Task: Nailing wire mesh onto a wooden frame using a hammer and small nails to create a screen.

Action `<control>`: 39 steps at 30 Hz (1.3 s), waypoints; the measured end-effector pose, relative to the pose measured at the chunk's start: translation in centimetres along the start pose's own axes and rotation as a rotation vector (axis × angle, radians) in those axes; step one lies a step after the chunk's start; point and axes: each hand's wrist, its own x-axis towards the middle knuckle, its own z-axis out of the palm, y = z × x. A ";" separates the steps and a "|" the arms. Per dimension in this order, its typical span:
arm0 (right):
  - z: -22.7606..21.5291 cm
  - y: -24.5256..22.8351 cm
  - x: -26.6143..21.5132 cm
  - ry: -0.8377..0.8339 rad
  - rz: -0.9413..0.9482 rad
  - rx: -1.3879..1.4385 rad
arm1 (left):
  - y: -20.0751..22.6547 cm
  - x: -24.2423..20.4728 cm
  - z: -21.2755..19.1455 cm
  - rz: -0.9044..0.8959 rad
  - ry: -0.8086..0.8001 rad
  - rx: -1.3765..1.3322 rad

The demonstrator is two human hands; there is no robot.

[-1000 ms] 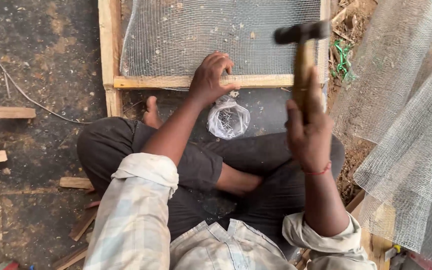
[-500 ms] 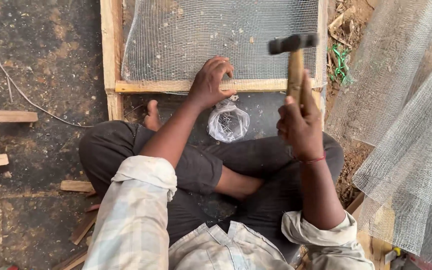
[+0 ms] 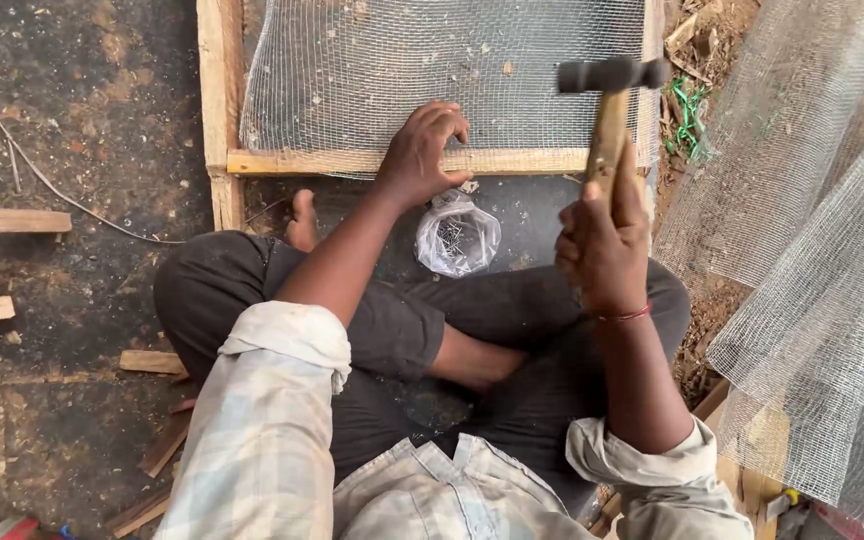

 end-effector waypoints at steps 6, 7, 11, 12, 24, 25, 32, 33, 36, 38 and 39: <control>-0.7 4.4 2.7 -0.211 0.166 -0.050 | 0.1 -0.1 0.0 -0.003 0.012 0.006; -0.8 3.7 2.2 -0.209 0.174 -0.049 | 0.1 -0.3 0.1 -0.008 0.007 0.003; -1.3 1.5 0.7 -0.139 0.253 0.190 | -0.4 0.1 0.6 -0.010 0.009 0.024; -1.5 1.3 0.2 -0.090 0.089 0.116 | -0.8 -0.1 0.8 -0.025 -0.015 -0.002; -0.1 1.4 -0.3 -0.080 -0.625 -0.939 | -0.1 0.0 0.2 -0.001 0.014 -0.004; 0.1 0.8 -0.8 -0.084 -0.632 -0.934 | -0.4 0.0 0.1 -0.002 0.018 0.004; -0.1 4.4 0.2 0.202 -0.682 -0.940 | -0.2 0.2 0.2 -0.039 -0.014 -0.003; 0.2 4.9 0.8 0.074 -0.534 -1.011 | -0.1 0.0 0.2 -0.050 -0.014 0.001; -0.3 5.1 1.4 -0.138 -0.275 -1.117 | -0.4 -0.2 0.7 -0.056 -0.010 0.008; -0.4 7.2 0.6 -0.102 -0.322 -1.075 | -0.4 -0.8 0.1 -0.048 -0.022 0.034; -1.0 7.6 0.7 -0.060 -0.388 -1.048 | -0.3 -0.1 -0.1 -0.030 -0.012 0.055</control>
